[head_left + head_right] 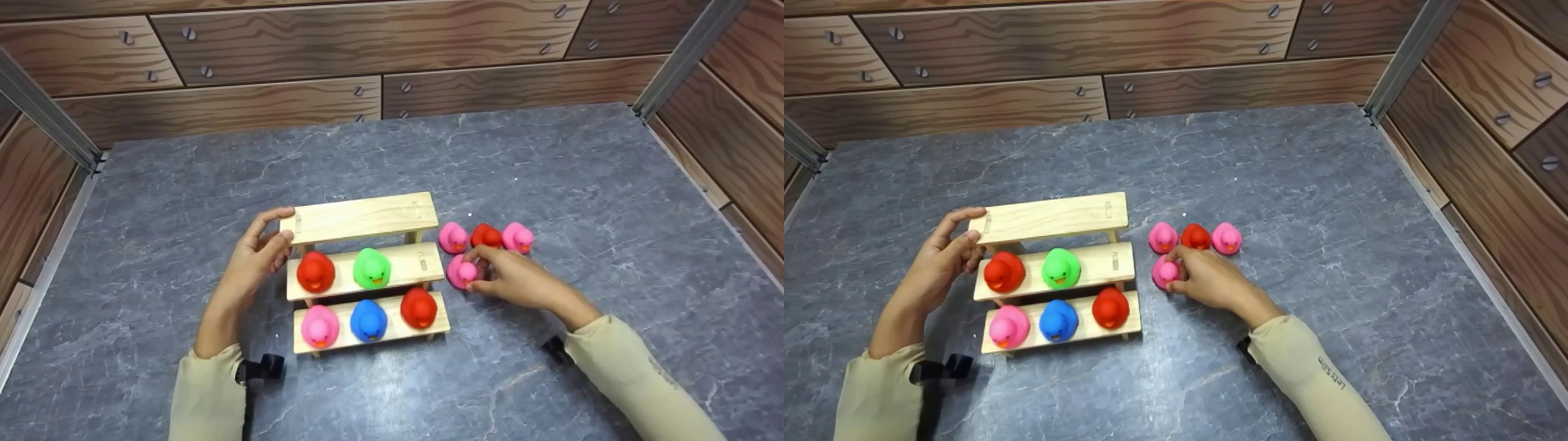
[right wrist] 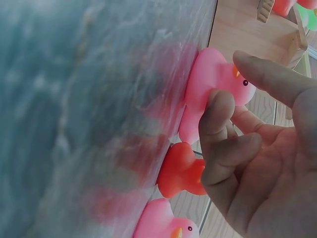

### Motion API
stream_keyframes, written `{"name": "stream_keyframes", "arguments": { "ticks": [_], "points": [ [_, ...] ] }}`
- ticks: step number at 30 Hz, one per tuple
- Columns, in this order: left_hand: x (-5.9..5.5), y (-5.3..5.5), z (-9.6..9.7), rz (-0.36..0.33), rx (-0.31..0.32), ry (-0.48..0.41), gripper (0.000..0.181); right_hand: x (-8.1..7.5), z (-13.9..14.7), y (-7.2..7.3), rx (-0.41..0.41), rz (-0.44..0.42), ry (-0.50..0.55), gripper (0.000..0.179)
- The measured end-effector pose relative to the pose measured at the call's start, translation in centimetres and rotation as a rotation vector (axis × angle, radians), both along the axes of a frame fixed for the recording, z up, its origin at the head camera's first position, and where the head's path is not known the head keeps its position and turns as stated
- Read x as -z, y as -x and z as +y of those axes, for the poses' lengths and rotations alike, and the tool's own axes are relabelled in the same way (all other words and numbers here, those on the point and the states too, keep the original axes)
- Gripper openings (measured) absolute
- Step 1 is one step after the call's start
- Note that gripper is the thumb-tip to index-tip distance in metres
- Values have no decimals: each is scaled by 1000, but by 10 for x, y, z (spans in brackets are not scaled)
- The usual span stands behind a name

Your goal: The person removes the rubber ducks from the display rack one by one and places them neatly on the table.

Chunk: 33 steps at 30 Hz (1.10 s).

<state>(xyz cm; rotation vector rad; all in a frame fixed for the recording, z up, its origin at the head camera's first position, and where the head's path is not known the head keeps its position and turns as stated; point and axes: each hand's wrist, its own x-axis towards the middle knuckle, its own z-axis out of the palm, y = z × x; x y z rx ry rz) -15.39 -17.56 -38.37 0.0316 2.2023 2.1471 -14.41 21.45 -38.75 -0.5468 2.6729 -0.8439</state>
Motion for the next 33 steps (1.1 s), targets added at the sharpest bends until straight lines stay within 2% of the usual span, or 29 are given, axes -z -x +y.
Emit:
{"name": "stream_keyframes", "arguments": {
  "ticks": [10, 19, 23, 26, 33],
  "points": [
    [0, 1, -1, -1, 10, 13, 33, -2, 0, -2, -3, 28, 8, 35],
    [-2, 1, -1, 3, 14, 9, 33, -17, -2, -9, 26, -7, 69, 38],
    [-3, 1, 0, 10, 18, 17, 32, -24, -7, -15, 33, 10, 90, 37],
    [-2, 1, 0, 15, 20, 16, 32, -30, -12, -19, 21, 37, 127, 36],
    [0, 0, 0, -1, 9, 6, 33, -42, -29, -24, -62, 57, 271, 42]
  ]
}}
